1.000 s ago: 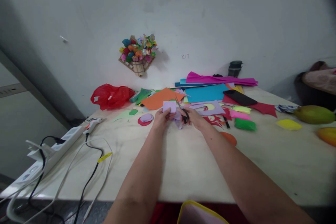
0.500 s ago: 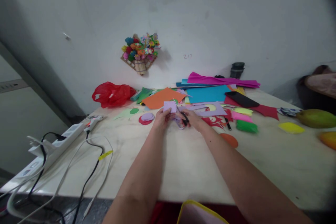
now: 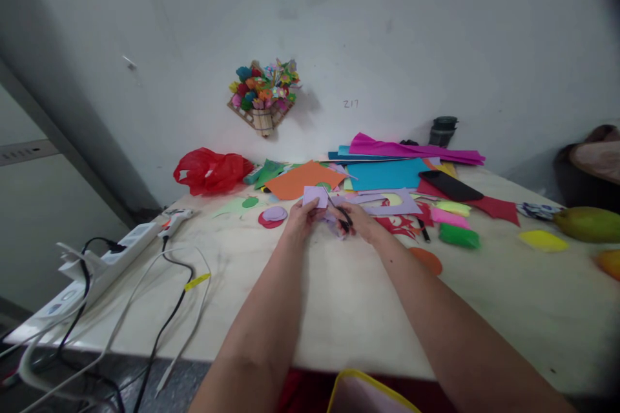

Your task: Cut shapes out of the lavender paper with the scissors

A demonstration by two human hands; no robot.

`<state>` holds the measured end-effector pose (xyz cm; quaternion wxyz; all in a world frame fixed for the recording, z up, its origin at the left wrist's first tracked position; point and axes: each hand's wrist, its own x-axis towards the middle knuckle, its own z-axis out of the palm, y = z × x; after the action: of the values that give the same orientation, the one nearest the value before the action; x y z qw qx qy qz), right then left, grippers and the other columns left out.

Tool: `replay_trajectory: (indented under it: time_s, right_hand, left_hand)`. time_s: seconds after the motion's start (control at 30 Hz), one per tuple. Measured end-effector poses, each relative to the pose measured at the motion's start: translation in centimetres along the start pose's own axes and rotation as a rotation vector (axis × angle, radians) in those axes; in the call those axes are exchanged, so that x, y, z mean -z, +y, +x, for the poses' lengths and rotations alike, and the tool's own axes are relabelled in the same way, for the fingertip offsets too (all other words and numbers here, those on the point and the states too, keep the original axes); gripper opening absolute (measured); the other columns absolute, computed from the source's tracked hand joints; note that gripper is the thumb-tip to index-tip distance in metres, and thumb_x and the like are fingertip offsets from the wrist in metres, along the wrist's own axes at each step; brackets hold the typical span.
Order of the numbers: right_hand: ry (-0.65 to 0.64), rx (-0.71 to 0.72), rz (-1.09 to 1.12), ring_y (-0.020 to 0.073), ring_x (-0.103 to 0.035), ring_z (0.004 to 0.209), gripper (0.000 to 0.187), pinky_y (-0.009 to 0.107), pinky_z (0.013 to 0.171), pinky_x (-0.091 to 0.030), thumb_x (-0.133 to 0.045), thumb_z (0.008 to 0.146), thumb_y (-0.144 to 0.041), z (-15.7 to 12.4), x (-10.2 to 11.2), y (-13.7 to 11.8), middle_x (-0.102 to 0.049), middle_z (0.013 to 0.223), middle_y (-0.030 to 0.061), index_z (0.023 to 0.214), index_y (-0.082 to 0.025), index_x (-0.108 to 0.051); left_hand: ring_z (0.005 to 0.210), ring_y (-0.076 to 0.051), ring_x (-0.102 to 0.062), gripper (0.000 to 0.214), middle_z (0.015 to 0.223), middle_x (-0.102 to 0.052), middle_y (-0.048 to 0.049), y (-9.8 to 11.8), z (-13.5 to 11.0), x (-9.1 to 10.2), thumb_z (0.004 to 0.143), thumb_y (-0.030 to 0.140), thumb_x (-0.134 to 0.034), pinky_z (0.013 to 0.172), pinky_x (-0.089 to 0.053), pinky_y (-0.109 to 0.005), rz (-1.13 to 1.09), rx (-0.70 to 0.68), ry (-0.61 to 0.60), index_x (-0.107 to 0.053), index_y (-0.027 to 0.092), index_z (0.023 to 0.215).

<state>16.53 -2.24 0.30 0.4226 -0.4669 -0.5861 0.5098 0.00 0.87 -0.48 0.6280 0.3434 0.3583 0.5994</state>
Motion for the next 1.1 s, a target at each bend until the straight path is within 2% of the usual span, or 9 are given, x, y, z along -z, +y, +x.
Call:
replay_trajectory:
  time_s: [0.23, 0.6, 0.83, 1.1]
  right_hand:
    - [-0.007, -0.008, -0.002, 0.0088, -0.05, 0.035, 0.031, 0.017, 0.031, -0.026, -0.074, 0.076, -0.044, -0.2, 0.1, -0.2, -0.059, 0.05, -0.0036, 0.072, -0.02, -0.056]
    - [0.002, -0.007, 0.017, 0.0083, -0.046, 0.036, 0.027, 0.018, 0.032, -0.023, -0.074, 0.07, -0.039, -0.5, -0.2, -0.9, -0.055, 0.047, -0.0035, 0.066, -0.02, -0.055]
    - [-0.004, 0.004, 0.074, 0.0086, -0.044, 0.037, 0.025, 0.02, 0.035, -0.031, -0.076, 0.068, -0.035, -0.2, -0.1, -0.6, -0.054, 0.047, -0.0037, 0.066, -0.02, -0.056]
    - [0.017, -0.02, 0.066, 0.0082, -0.042, 0.038, 0.023, 0.02, 0.036, -0.032, -0.074, 0.068, -0.033, -0.5, -0.2, -1.1, -0.052, 0.046, -0.0037, 0.063, -0.02, -0.056]
  left_hand:
    - [0.068, -0.019, -0.075, 0.013, 0.08, -0.078, -0.0097, 0.0, -0.2, -0.1, 0.077, 0.008, -0.078, 0.063, -0.061, -0.025, -0.061, -0.011, -0.009, -0.069, 0.011, 0.086]
    - [0.057, -0.015, -0.072, 0.013, 0.071, -0.076, -0.0077, 0.3, -0.3, -0.2, 0.077, 0.005, -0.076, 0.057, -0.06, -0.021, -0.085, -0.003, -0.009, -0.069, 0.009, 0.087]
    - [0.059, -0.016, -0.072, 0.01, 0.075, -0.077, -0.0105, 0.1, 0.0, 0.1, 0.08, 0.003, -0.072, 0.058, -0.059, -0.022, -0.09, -0.016, -0.014, -0.07, 0.007, 0.089]
    - [0.064, -0.019, -0.075, 0.016, 0.076, -0.077, -0.01, 0.1, 0.1, 0.2, 0.077, 0.005, -0.076, 0.059, -0.06, -0.024, -0.087, -0.006, 0.009, -0.07, 0.007, 0.092]
